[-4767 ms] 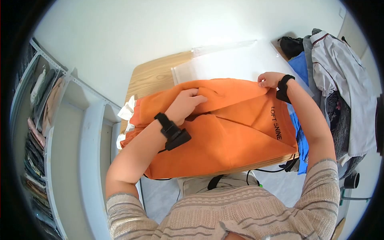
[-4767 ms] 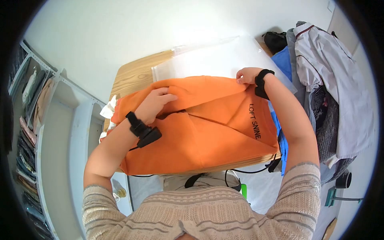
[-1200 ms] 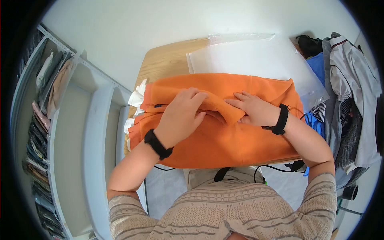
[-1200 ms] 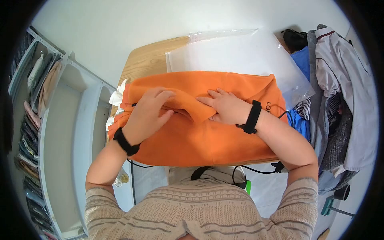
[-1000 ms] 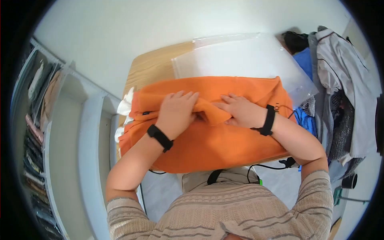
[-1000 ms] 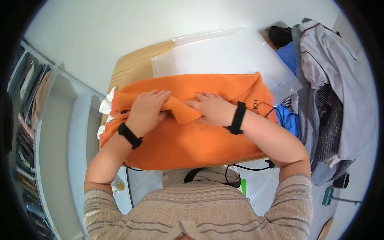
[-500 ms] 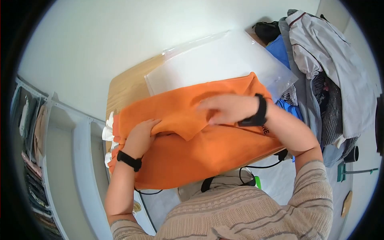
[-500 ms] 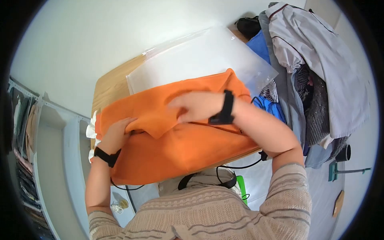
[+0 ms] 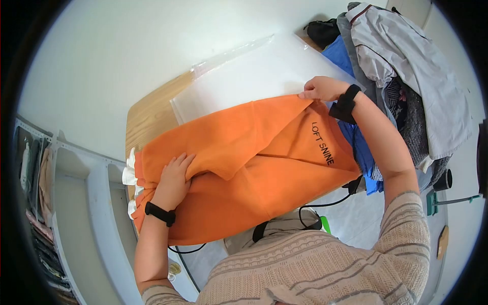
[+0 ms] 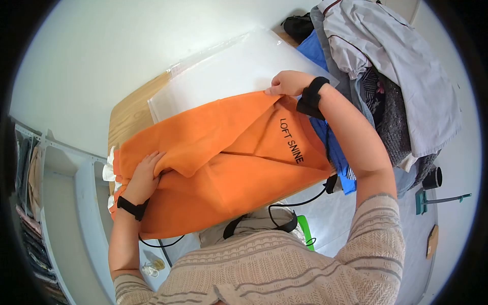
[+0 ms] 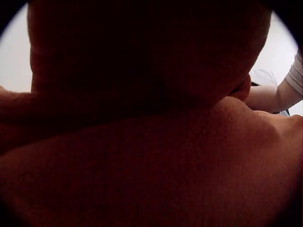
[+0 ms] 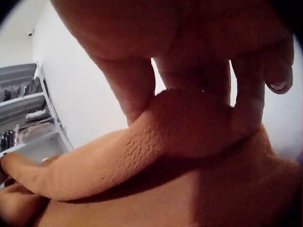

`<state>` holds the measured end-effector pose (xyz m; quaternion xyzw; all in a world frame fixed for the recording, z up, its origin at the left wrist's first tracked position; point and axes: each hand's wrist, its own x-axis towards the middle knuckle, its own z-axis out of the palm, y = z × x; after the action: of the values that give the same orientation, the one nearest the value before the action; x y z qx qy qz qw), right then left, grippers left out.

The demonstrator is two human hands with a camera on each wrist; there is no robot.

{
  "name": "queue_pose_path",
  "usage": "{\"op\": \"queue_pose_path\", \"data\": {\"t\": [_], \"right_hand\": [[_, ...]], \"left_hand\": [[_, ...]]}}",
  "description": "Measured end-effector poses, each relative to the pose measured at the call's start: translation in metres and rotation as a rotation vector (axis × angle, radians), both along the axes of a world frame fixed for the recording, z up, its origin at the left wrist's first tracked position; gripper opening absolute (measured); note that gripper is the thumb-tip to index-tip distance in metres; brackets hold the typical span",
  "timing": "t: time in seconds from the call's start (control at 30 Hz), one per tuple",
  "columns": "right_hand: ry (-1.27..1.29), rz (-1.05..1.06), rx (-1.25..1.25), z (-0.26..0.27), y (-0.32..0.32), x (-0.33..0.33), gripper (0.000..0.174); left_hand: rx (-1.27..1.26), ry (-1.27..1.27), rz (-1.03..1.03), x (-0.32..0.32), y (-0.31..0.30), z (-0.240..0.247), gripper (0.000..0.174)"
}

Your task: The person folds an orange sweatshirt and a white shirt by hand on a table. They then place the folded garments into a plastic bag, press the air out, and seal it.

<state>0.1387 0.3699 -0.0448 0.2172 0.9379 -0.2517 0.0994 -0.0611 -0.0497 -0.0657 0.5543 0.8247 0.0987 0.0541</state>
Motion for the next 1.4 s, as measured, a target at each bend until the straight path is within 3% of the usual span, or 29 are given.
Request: {"op": "queue_pose_path", "data": {"t": [0.23,0.33,0.4,0.47,0.63,0.67,0.77,0.83,0.9,1.03,1.1,1.17,1.23,1.3,1.37,1.4], "right_hand": [[-0.116,0.032,0.099,-0.022,-0.003,-0.008,0.041],[-0.109,0.069,0.178,-0.023,-0.004,-0.010,0.041],[-0.110,0.058,0.107,-0.027,-0.001,-0.011,0.040],[-0.117,0.074,0.163,-0.026,-0.002,-0.012,0.039],[-0.094,0.109,0.228,-0.006,-0.016,-0.013,0.035],[0.030,0.097,0.246,-0.008,-0.016,-0.013,0.034],[0.056,0.056,0.322,-0.025,0.003,-0.019,0.034],[-0.045,-0.014,0.235,-0.027,0.003,-0.018,0.035],[-0.062,0.053,0.169,-0.023,0.002,-0.016,0.036],[0.069,-0.073,-0.107,0.005,0.012,-0.003,0.024],[0.175,-0.054,-0.069,-0.004,0.023,0.009,0.025],[0.138,0.177,0.144,-0.010,0.021,0.012,0.031],[0.124,0.151,0.166,-0.016,0.016,0.011,0.030],[0.152,0.007,-0.007,-0.017,0.014,0.007,0.025],[0.154,0.048,-0.112,-0.006,0.022,0.007,0.020],[0.237,0.027,-0.299,-0.006,0.028,0.009,0.018]], "left_hand": [[-0.018,0.034,-0.026,-0.004,-0.008,0.000,0.060],[-0.027,-0.119,-0.054,-0.017,-0.010,0.026,0.055],[0.154,-0.068,-0.018,-0.015,-0.009,0.044,0.051],[0.145,-0.054,-0.027,-0.009,-0.013,0.044,0.052],[0.000,-0.062,-0.076,-0.004,-0.022,0.009,0.061],[-0.028,-0.063,-0.065,-0.004,-0.024,0.007,0.063],[-0.012,-0.038,-0.048,-0.003,-0.026,0.004,0.065],[0.006,-0.037,-0.060,-0.002,-0.025,0.003,0.065],[0.026,-0.032,-0.087,0.000,-0.023,0.005,0.066],[0.053,-0.051,-0.076,-0.001,-0.025,-0.001,0.066],[0.044,-0.016,-0.052,-0.001,-0.024,-0.002,0.067],[0.031,-0.026,-0.050,0.002,-0.021,0.002,0.067],[0.018,-0.033,-0.039,0.003,-0.021,0.002,0.068],[-0.013,-0.014,0.010,0.002,-0.022,-0.001,0.069],[-0.021,-0.025,0.027,0.001,-0.024,-0.002,0.070],[-0.029,-0.033,0.047,0.002,-0.026,-0.003,0.070]]}}
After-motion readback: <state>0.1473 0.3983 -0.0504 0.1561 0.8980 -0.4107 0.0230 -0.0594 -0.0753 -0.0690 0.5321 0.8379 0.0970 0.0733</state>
